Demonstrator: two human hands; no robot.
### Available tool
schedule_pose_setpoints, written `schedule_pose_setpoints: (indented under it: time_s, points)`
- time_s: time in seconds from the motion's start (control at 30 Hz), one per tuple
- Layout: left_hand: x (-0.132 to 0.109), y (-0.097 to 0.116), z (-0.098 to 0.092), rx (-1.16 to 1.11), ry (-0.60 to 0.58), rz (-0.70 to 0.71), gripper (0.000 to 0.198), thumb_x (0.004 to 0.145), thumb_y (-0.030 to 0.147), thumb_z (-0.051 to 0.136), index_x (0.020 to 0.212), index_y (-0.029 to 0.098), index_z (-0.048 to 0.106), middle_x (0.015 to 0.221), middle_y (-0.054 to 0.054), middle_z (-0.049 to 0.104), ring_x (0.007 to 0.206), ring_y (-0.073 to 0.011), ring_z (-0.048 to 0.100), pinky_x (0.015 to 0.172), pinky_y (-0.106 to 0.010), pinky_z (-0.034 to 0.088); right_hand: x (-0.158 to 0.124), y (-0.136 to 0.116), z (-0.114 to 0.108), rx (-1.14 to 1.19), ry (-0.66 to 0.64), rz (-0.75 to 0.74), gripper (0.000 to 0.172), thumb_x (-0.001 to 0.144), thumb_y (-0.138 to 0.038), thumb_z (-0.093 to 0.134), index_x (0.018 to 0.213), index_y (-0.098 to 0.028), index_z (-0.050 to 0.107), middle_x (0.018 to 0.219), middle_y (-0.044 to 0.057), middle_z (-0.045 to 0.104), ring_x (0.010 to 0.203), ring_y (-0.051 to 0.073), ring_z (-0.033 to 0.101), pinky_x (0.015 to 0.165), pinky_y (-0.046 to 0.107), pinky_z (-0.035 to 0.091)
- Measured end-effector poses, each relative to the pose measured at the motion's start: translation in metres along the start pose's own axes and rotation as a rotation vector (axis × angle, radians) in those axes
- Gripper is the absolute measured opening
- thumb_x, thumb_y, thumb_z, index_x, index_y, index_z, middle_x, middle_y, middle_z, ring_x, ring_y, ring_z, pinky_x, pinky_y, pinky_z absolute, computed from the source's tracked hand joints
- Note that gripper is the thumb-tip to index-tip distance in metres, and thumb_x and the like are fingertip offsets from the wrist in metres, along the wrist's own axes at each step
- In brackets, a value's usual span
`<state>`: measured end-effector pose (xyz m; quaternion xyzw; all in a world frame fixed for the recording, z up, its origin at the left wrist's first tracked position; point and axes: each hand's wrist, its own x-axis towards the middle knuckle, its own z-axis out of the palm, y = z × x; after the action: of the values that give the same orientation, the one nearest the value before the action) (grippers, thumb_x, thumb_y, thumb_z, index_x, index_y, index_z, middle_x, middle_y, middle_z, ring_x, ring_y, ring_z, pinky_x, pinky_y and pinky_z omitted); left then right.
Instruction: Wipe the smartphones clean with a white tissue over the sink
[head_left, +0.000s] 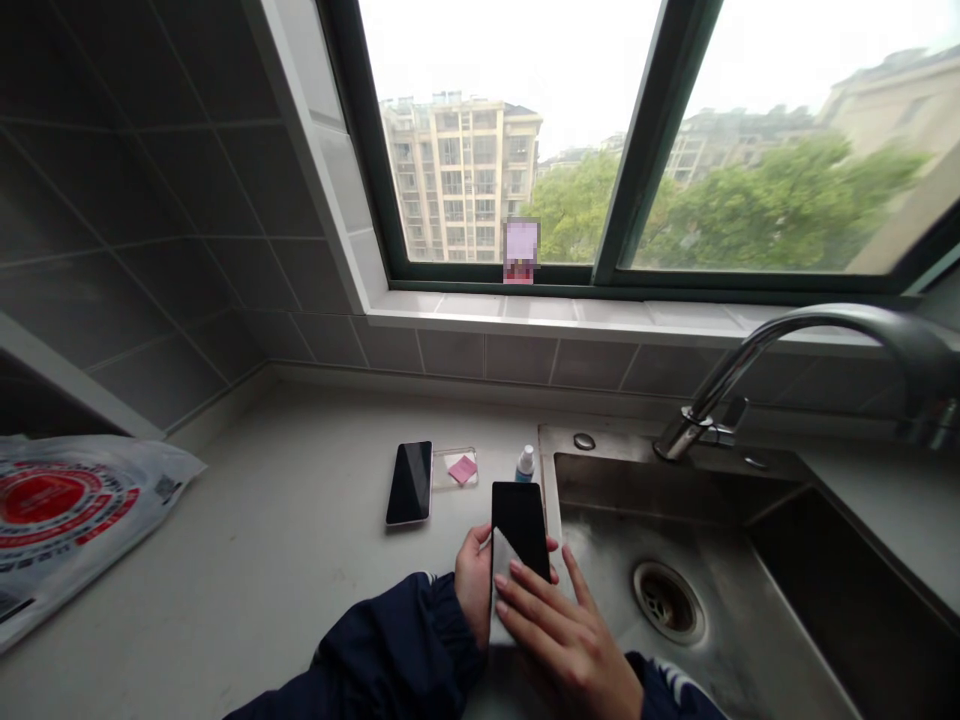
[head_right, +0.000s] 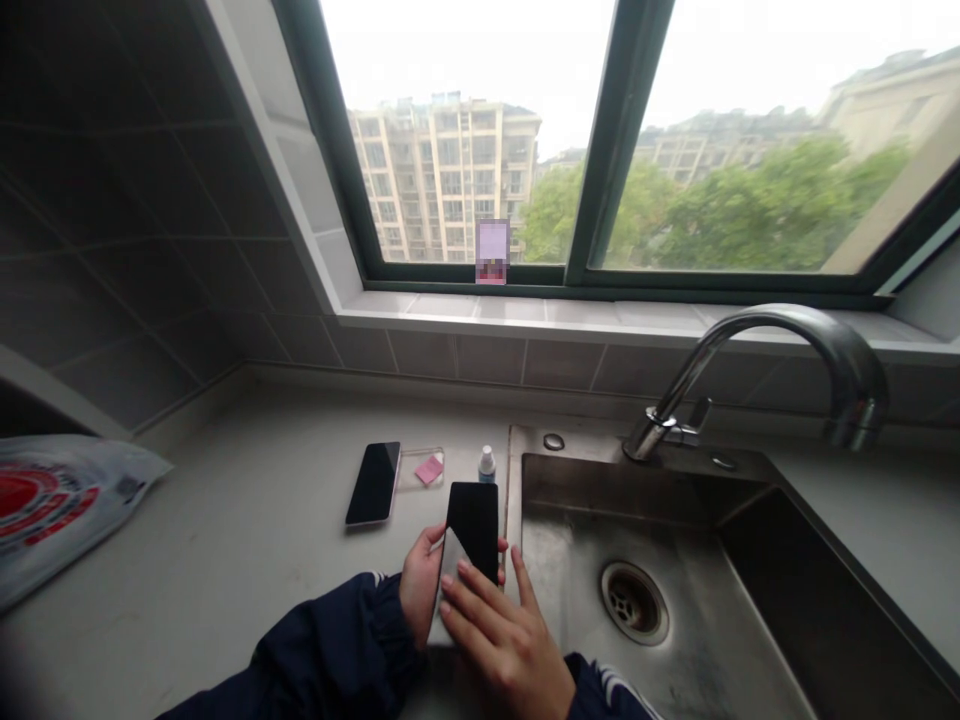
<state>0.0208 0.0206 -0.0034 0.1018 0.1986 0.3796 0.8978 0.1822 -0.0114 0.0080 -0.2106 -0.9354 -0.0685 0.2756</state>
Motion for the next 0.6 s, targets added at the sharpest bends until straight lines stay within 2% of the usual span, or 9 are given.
schedule_pose_setpoints:
  time_s: [0.2,0.33,0.47,0.53,0.6]
  points:
    - [-0.001,-0.001,0.004,-0.036,0.076,0.017,0.064,0.084,0.049,0.039,0.109,-0.004,0.065,0.086,-0.017,0.072,0.078,-0.0240,0.068,0.079,-0.032,0.048,0.000,-0.005,0.002,0.025,-0.020,0.010,0.037,0.091,-0.020,0.058,0.128,-0.014,0.058,0.137,0.011,0.057,0.136,0.029,0.043,0.116,0.064,0.002]
    - [0.000,-0.003,0.009,-0.036,0.092,0.051,0.059,0.086,0.048,0.039,0.105,-0.001,0.068,0.093,-0.017,0.073,0.082,-0.0239,0.068,0.089,-0.034,0.047,-0.001,-0.002,-0.003,0.032,-0.008,0.050,0.040,0.091,-0.025,0.060,0.130,-0.015,0.057,0.135,0.010,0.058,0.135,0.028,0.044,0.118,0.060,0.000]
    - [0.004,-0.011,0.004,-0.051,0.065,0.098,0.048,0.088,0.043,0.045,0.095,0.004,0.072,0.097,-0.015,0.073,0.102,-0.0232,0.066,0.103,-0.032,0.040,-0.003,0.005,-0.008,-0.036,-0.039,0.153,0.048,0.093,-0.028,0.057,0.139,-0.016,0.049,0.143,0.011,0.050,0.137,0.027,0.041,0.118,0.056,-0.004]
    - [0.007,-0.016,-0.002,-0.045,0.051,0.141,0.038,0.087,0.037,0.051,0.101,0.009,0.072,0.104,-0.011,0.073,0.113,-0.0200,0.062,0.108,-0.027,0.035,-0.006,0.010,-0.008,-0.074,-0.051,0.206,0.053,0.094,-0.027,0.055,0.144,-0.014,0.043,0.147,0.012,0.044,0.140,0.028,0.037,0.118,0.056,-0.003]
    - [0.008,-0.019,-0.006,-0.008,0.043,0.170,0.035,0.086,0.034,0.056,0.107,0.010,0.071,0.109,-0.009,0.072,0.121,-0.0208,0.057,0.111,-0.027,0.032,-0.009,0.015,-0.006,-0.082,-0.048,0.262,0.057,0.095,-0.029,0.053,0.147,-0.014,0.037,0.149,0.013,0.041,0.141,0.028,0.034,0.119,0.056,0.000]
